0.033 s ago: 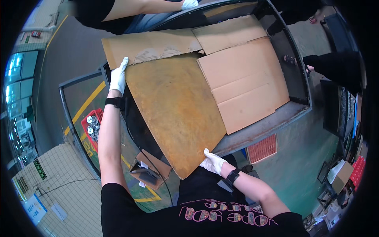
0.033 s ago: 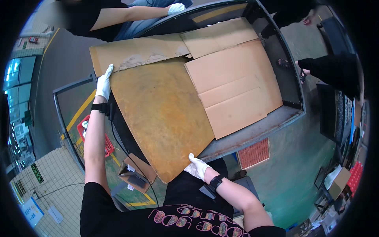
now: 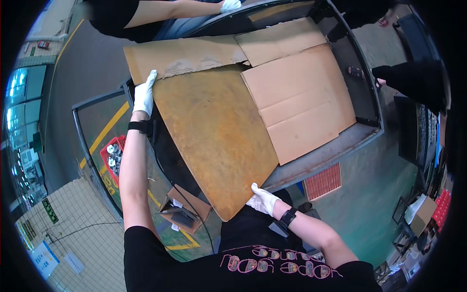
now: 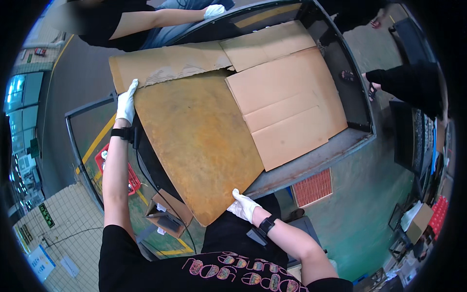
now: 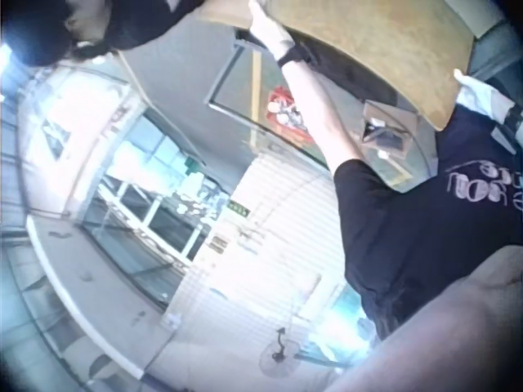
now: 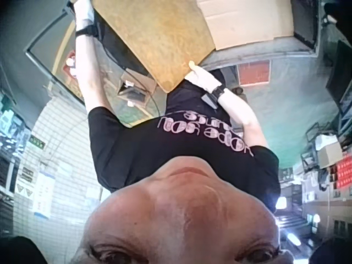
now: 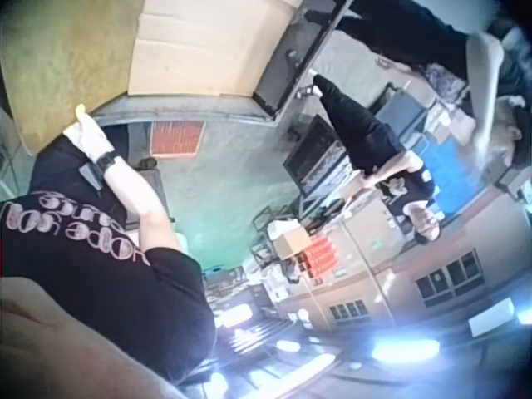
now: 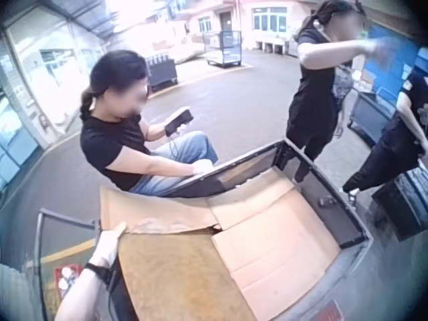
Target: Sort and arrange metal pistons within a storage bin, using cardboard dividers.
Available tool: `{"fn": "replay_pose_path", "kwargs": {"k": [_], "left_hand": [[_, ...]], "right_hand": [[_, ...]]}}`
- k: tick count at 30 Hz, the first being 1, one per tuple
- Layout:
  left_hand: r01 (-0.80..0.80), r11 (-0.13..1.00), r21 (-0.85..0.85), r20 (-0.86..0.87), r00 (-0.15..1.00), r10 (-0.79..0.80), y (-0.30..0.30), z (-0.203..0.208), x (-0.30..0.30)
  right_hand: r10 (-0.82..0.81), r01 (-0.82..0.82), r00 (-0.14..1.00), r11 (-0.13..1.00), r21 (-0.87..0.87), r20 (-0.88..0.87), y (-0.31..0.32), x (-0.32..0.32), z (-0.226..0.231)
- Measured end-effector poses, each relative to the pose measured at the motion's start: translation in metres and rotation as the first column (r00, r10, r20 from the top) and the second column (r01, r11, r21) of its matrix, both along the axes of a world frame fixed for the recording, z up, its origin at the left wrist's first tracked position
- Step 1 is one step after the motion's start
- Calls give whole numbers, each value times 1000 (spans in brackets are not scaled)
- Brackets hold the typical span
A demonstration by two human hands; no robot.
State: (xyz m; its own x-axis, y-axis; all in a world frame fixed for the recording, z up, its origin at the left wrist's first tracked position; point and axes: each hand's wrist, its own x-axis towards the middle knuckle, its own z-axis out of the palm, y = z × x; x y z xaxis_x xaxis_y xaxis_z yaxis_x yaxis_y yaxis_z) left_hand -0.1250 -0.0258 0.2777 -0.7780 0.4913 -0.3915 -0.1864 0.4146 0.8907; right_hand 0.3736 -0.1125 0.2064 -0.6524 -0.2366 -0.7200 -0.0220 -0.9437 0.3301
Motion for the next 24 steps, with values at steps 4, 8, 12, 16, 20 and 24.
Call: {"fn": "replay_pose_path", "kwargs": {"k": [4, 8, 12, 16, 20, 24], "left_hand": [[15, 999, 49, -98, 995, -10, 13, 30, 14], [33, 999, -6, -137, 990, -33, 4, 67, 37], [37, 998, 43, -171, 985, -29, -19, 105, 48], [-50, 999, 3, -306, 951, 48, -54, 155, 76], [-143, 990, -17, -453, 884, 120, -95, 209, 110], [-111, 980, 163, -300, 941, 156, -123, 261, 159]], "right_hand": [[-37, 40, 998, 998, 40, -59, 2, 11, 21], [-75, 75, 994, 997, -3, -85, -17, 27, 27], [-71, 63, 992, 995, -80, -100, -27, 45, 38], [-139, 132, 983, 989, -61, -123, -24, 64, 55], [-160, 159, 961, 987, -23, -225, -14, 95, 72], [-189, 225, 942, 969, 106, -277, 3, 136, 115]]}}
